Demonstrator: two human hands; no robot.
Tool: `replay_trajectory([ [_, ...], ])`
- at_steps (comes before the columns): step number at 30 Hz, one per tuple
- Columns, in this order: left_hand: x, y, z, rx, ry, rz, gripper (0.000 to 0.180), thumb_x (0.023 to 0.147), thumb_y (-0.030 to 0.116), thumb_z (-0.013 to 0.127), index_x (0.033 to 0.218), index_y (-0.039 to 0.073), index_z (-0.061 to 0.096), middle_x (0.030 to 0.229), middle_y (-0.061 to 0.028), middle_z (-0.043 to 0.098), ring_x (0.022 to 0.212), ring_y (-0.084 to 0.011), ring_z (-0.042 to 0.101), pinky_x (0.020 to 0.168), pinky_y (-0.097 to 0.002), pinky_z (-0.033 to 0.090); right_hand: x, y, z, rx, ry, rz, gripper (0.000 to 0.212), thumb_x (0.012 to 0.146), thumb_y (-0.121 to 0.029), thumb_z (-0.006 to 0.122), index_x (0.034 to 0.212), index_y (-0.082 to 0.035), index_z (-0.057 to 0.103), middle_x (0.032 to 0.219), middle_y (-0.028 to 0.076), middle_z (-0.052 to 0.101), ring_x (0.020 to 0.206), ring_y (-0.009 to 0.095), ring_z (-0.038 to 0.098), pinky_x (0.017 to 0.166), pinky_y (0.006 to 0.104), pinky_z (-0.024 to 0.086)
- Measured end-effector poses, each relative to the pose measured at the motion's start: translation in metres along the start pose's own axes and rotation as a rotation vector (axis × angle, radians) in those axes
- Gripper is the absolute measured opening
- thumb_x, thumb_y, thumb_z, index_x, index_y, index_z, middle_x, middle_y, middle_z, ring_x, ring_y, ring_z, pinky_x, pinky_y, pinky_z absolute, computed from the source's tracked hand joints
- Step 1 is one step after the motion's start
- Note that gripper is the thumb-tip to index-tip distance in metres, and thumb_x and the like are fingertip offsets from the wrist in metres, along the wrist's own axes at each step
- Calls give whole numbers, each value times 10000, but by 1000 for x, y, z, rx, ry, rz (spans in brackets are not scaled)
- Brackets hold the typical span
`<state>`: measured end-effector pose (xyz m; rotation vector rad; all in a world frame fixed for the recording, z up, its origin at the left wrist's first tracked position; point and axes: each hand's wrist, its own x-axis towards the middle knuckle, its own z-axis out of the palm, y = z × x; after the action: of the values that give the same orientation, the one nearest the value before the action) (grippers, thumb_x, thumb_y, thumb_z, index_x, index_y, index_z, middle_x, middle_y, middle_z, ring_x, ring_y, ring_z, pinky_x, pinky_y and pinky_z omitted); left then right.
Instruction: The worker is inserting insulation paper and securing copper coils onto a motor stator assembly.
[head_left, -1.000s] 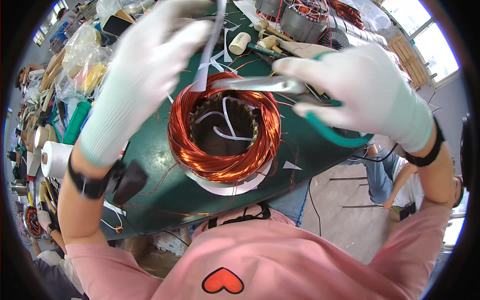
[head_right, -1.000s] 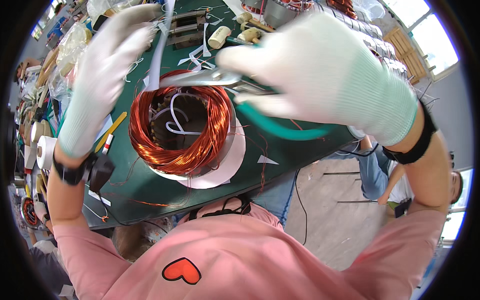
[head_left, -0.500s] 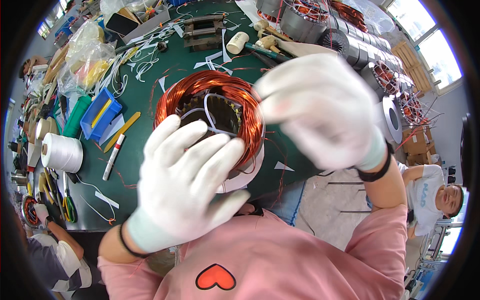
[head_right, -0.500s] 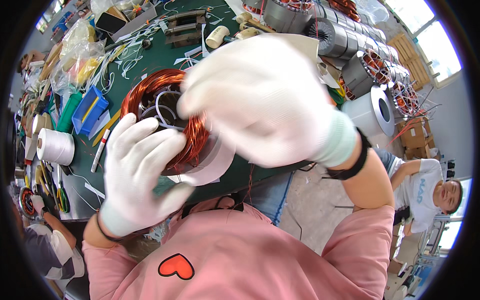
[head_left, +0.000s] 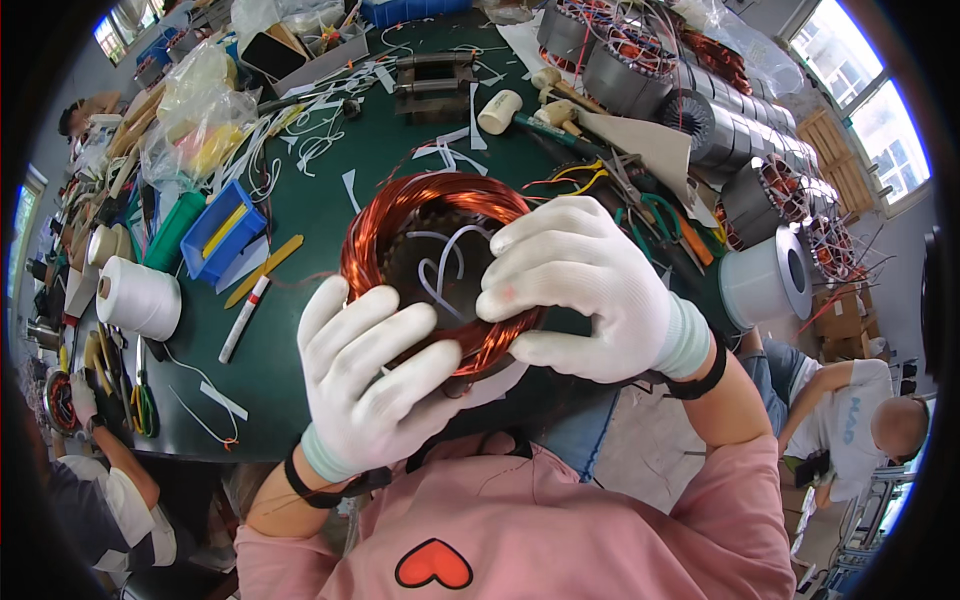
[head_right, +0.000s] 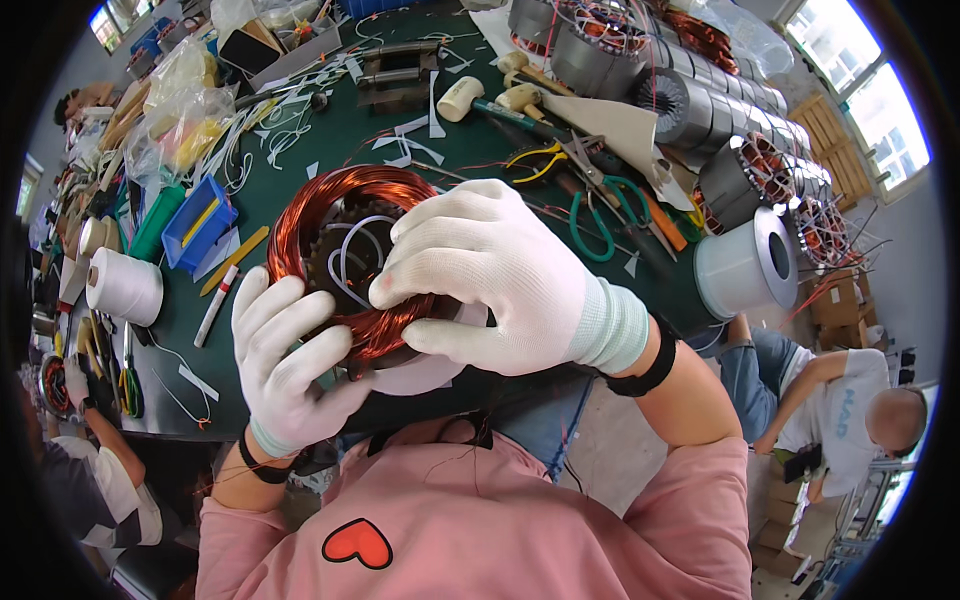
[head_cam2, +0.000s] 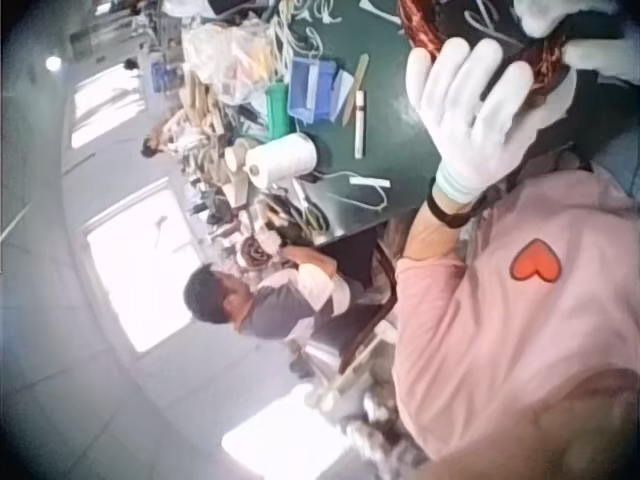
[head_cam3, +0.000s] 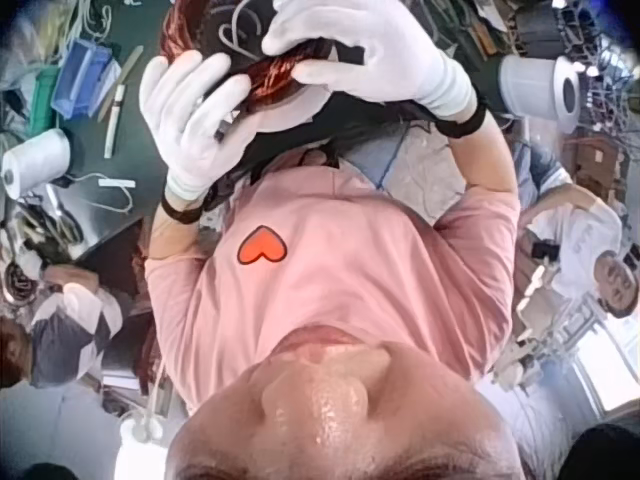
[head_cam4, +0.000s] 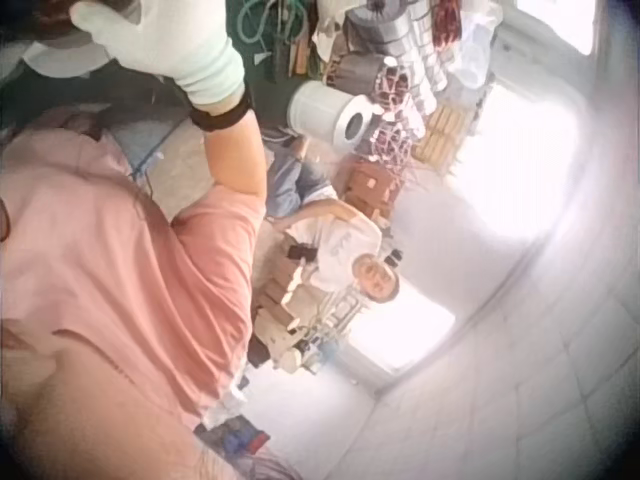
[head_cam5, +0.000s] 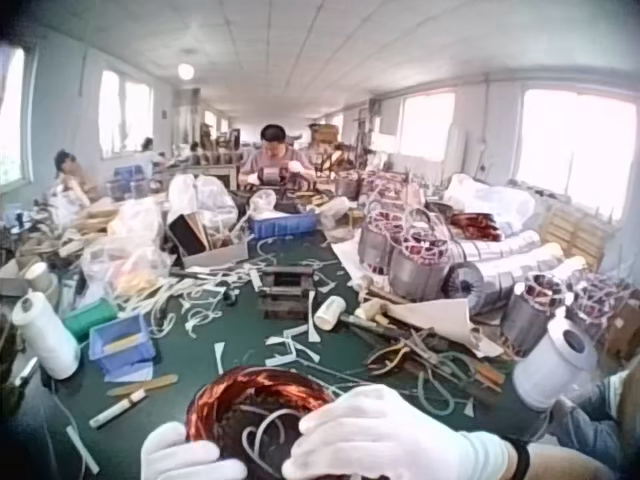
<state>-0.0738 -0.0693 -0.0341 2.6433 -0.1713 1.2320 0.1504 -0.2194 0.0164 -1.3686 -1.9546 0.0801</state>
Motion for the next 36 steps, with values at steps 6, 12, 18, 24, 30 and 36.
replay_trajectory([
  [6,-5,6,6,53,151,-15,345,611,136,830,934,216,739,1200,-39,593,1054,-294,560,760,-478,445,-10,-2,20,-49,173,34,302,763,-250,844,1033,-165,739,1087,-10,715,1128,256,642,971,413,427],
  [12,-9,25,13,-97,39,-193,239,646,191,793,865,195,697,1350,-54,578,1236,-362,465,935,-566,384,-13,0,32,-22,257,-27,244,746,-241,856,950,-173,740,1071,-24,716,1066,239,656,949,408,435],
  [18,-12,8,0,97,9,-91,260,611,314,818,828,222,709,1345,-30,596,1203,-342,482,808,-511,408,-17,-2,32,-73,233,-27,228,758,-242,848,949,-176,742,1064,-26,714,1083,229,648,946,397,405],
  [24,-9,14,-5,128,21,-137,275,591,251,820,849,217,730,1345,-65,597,1178,-373,489,795,-515,428,-1,-42,37,-27,253,272,288,669,20,742,915,-104,657,990,49,693,1089,318,627,1006,423,429],
  [30,-3,24,11,139,96,-124,274,603,226,834,858,195,736,1342,-91,606,1202,-376,481,834,-523,453,-2,-47,53,-2,348,391,401,717,104,583,1091,-28,647,1028,76,666,1070,272,581,999,397,435],
  [36,6,21,26,89,198,-58,266,630,218,780,889,161,751,1277,-76,648,1091,-353,523,759,-468,476,-1,-41,59,51,348,345,493,697,83,429,1140,9,633,1076,98,668,1083,277,561,1039,403,427],
])
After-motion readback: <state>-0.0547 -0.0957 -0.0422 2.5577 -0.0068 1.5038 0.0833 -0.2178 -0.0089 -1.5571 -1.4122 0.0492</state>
